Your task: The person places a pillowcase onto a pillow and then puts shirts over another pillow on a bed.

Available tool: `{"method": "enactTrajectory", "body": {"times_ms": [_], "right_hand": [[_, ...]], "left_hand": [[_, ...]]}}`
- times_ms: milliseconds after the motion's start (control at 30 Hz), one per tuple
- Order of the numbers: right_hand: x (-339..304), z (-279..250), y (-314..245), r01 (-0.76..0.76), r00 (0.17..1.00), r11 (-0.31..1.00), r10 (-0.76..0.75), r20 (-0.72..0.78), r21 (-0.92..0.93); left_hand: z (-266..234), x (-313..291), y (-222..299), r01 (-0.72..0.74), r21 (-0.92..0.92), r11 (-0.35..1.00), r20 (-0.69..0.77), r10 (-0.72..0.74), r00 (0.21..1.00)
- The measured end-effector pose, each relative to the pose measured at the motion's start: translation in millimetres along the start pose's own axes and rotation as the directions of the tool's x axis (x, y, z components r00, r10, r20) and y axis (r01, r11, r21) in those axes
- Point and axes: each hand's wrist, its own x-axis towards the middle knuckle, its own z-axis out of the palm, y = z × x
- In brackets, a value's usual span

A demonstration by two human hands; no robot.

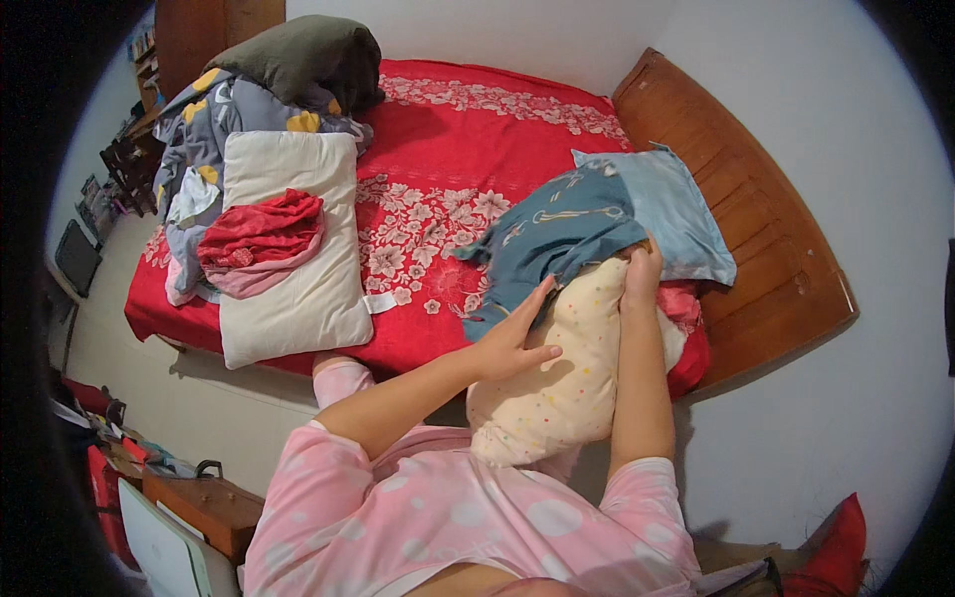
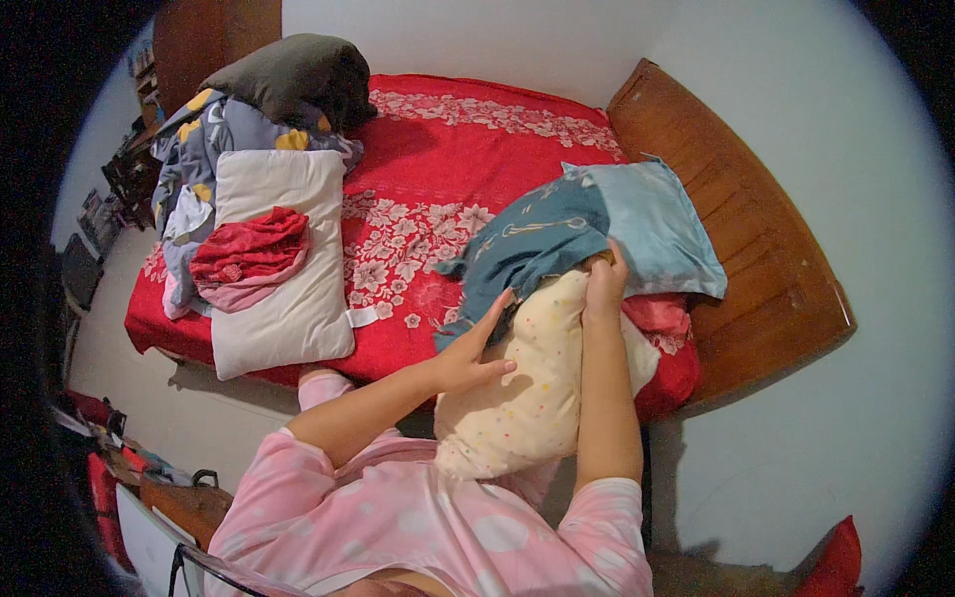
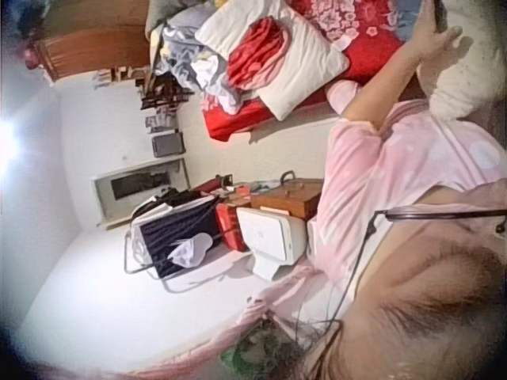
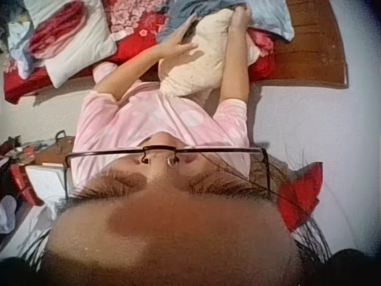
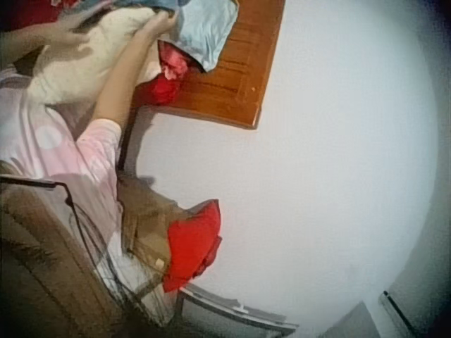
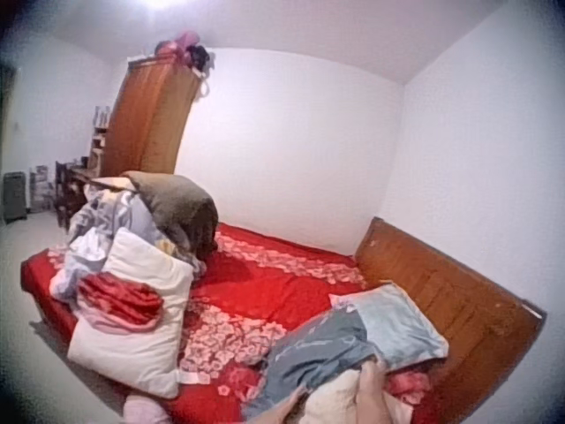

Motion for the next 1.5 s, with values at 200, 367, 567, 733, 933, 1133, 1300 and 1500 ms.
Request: {"method": "enactTrajectory", "body": {"times_ms": [200, 367, 567, 733, 933, 1133, 1300, 1500], "right_hand": [[-10.6, 3.1, 10.3, 0.17, 0.981, 0.737, -0.061, 0.187, -0.654], [-58.0, 34.1, 59.6, 0.401, 0.868, 0.261, 0.2, 0.455, -0.878], [-87.9, 88.1, 65.7, 0.692, 0.634, 0.051, 0.434, 0.64, -0.72], [-86.5, 121.6, 7.8, 0.785, 0.492, 0.095, 0.505, 0.709, -0.612], [-70.9, 111.5, 21.8, 0.654, 0.539, 0.158, 0.589, 0.603, -0.74], [-71.5, 36.7, 100.6, 0.523, 0.642, 0.17, 0.565, 0.518, -0.835], [-67.2, 35.1, 120.3, 0.456, 0.793, 0.192, 0.355, 0.494, -0.869], [-64.0, 26.4, 138.4, 0.431, 0.808, 0.184, 0.357, 0.469, -0.883]], "left_hand": [[24.8, 1.5, -25.0, 0.063, -0.372, 0.926, 0.01, -0.064, 0.998], [25.9, -25.7, -82.6, 0.535, -0.577, 0.617, 0.21, -0.521, 0.827], [-11.0, -51.9, -94.5, 0.625, -0.679, 0.385, 0.148, -0.762, 0.63], [-54.4, -70.6, -107.2, 0.472, -0.834, 0.285, 0.055, -0.809, 0.586], [-116.2, -102.2, -162.0, 0.45, -0.808, 0.379, 0.001, -0.764, 0.645], [-117.3, -94.7, -104.7, 0.514, -0.712, 0.479, -0.102, -0.794, 0.599], [-121.9, -79.1, -111.4, 0.565, 0.088, 0.821, -0.157, -0.548, 0.822], [-68.8, -59.4, -64.0, 0.293, 0.721, 0.627, 0.216, -0.607, 0.765]]}}
